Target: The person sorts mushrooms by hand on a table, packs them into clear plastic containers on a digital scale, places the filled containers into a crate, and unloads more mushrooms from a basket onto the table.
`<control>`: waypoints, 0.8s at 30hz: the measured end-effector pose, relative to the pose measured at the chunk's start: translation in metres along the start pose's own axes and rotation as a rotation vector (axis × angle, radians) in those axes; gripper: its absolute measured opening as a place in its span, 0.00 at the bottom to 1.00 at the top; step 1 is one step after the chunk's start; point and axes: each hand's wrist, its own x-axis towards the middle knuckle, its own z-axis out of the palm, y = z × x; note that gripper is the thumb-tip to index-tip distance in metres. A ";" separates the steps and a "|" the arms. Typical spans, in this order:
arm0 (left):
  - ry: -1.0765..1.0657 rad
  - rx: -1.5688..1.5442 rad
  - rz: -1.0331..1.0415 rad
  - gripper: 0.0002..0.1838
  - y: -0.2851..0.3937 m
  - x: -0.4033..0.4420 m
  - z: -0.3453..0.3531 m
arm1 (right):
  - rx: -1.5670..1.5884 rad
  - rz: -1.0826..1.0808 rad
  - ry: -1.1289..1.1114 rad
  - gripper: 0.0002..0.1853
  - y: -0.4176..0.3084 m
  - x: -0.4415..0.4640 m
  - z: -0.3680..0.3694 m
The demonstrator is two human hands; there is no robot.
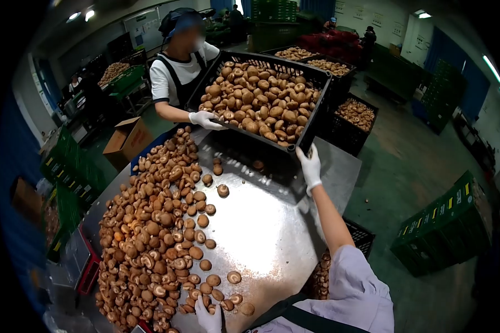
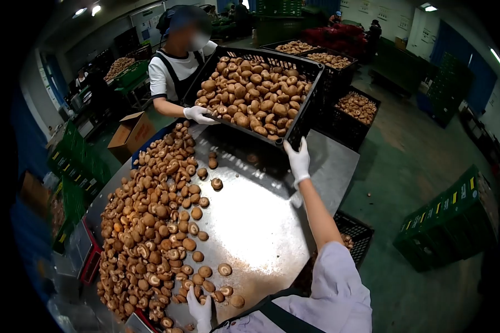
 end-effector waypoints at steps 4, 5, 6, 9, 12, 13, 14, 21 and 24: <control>0.018 -0.007 -0.058 0.34 0.047 -0.004 -0.029 | -0.156 0.047 0.215 0.38 -0.005 0.086 0.008; 0.053 -0.103 0.054 0.28 0.068 -0.007 -0.048 | -0.118 0.019 0.187 0.35 0.001 0.091 -0.005; 0.084 -0.201 0.166 0.22 0.077 -0.006 -0.055 | -0.085 -0.009 0.159 0.33 -0.003 0.087 -0.014; -0.141 -0.712 -0.058 0.28 0.018 -0.002 -0.022 | -0.100 0.081 0.180 0.33 -0.021 0.074 -0.028; -0.222 -0.916 -0.208 0.27 0.028 0.000 -0.028 | -0.123 0.036 0.216 0.36 -0.035 0.039 -0.031; -0.208 -0.856 -0.204 0.27 0.041 -0.002 -0.036 | -0.188 0.002 0.228 0.38 -0.030 0.032 -0.032; -0.191 -0.799 -0.197 0.27 0.051 -0.003 -0.039 | -0.211 -0.043 0.231 0.40 -0.034 0.019 -0.031; -0.019 -0.289 -0.016 0.26 0.090 -0.002 -0.057 | -0.294 -0.068 0.308 0.44 -0.043 -0.033 -0.012; 0.143 -0.019 0.238 0.24 0.073 0.007 -0.049 | -0.313 -0.018 0.347 0.44 -0.046 -0.038 -0.008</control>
